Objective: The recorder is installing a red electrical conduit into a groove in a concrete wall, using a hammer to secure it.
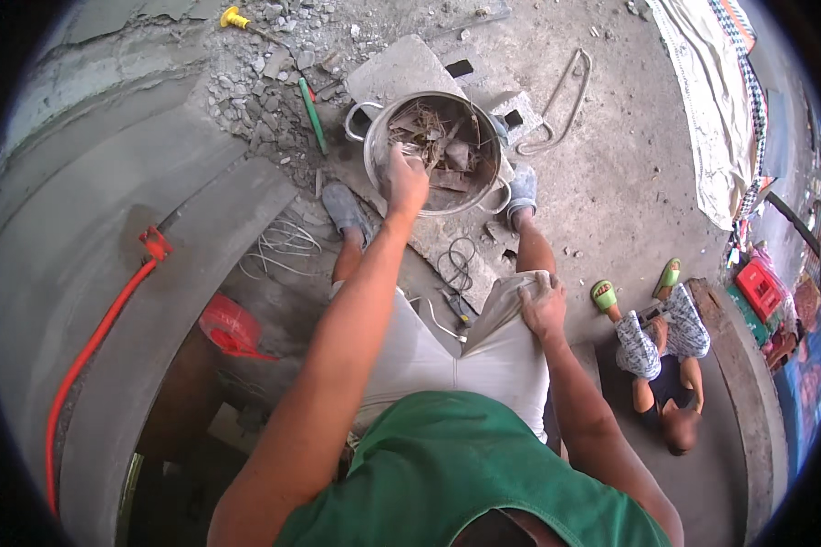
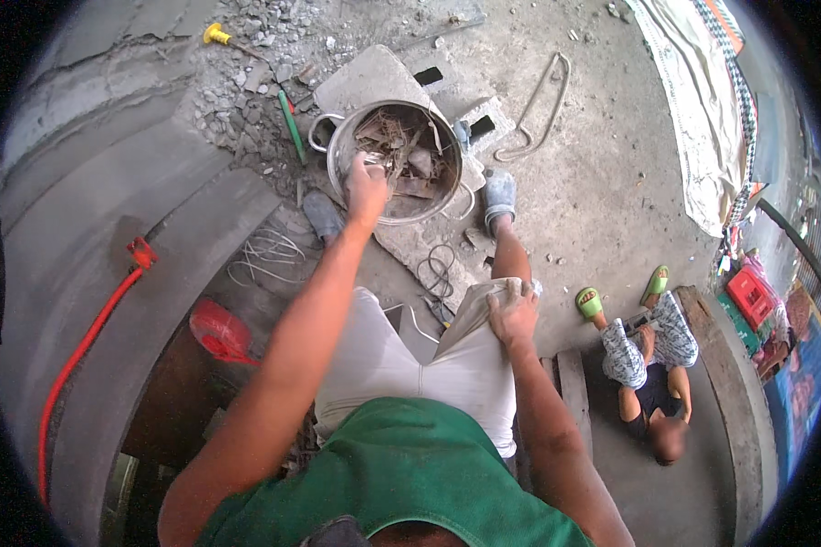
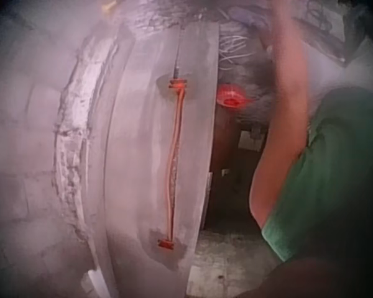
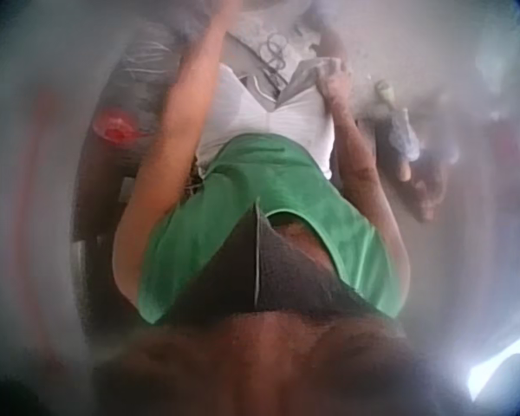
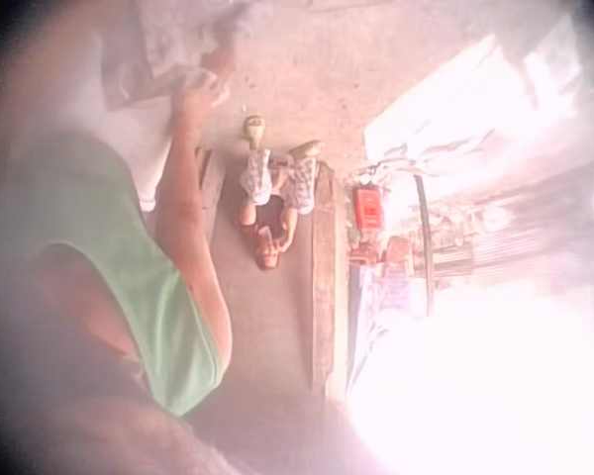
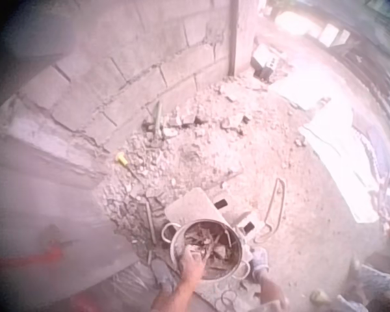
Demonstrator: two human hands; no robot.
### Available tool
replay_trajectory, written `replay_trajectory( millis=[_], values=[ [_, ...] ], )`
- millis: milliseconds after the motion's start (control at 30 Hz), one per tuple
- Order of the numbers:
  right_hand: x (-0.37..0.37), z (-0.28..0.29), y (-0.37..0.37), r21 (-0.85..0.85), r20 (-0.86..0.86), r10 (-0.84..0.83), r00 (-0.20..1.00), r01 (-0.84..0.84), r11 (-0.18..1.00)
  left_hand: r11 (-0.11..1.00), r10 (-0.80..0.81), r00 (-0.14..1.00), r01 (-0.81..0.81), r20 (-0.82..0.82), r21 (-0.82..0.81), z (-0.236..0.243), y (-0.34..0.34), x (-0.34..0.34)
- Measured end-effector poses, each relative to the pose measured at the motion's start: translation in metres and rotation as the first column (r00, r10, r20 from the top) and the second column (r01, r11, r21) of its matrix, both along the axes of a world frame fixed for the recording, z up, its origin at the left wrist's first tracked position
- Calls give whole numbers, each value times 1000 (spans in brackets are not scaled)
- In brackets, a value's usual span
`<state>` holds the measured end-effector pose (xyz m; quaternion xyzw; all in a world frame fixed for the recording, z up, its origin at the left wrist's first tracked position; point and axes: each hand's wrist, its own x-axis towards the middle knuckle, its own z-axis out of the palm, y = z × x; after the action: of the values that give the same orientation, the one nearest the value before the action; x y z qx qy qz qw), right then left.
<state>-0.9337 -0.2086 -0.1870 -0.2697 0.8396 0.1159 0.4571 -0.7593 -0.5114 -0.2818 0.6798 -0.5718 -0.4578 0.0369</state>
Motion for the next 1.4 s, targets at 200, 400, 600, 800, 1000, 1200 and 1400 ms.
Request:
replay_trajectory(
  millis=[200, 400, 600, 800, 1000, 1200, 1400],
  values=[
    [7, -5, 8, -21, -65, 38, 997, -39, 999, 952, -237, 951, 187, 197, 242, -28, -32, 7],
    [6, -5, 5, -5, -45, 24, 999, -24, 1000, 732, -533, 839, 394, 107, 555, 3, -2, 10],
    [4, -4, 2, -1, -38, 12, 999, -12, 1000, 522, -853, 508, 834, 117, 181, -8, 14, 18],
    [5, -6, 12, -22, -34, -1, 999, 1, 1000, 995, -68, 984, 54, 167, 83, -26, -11, 15],
    [2, -5, 14, -33, -35, 19, 999, -20, 999, 983, -172, 960, 180, 222, -19, -38, -13, 4],
    [0, -4, 14, -34, -17, 2, 1000, -3, 999, 939, -208, 885, 300, 417, -167, -41, -7, -6],
    [3, -4, 17, -55, -38, -5, 999, 2, 998, 990, 58, 979, -82, 197, 112, -81, -16, 4]
  ],
)
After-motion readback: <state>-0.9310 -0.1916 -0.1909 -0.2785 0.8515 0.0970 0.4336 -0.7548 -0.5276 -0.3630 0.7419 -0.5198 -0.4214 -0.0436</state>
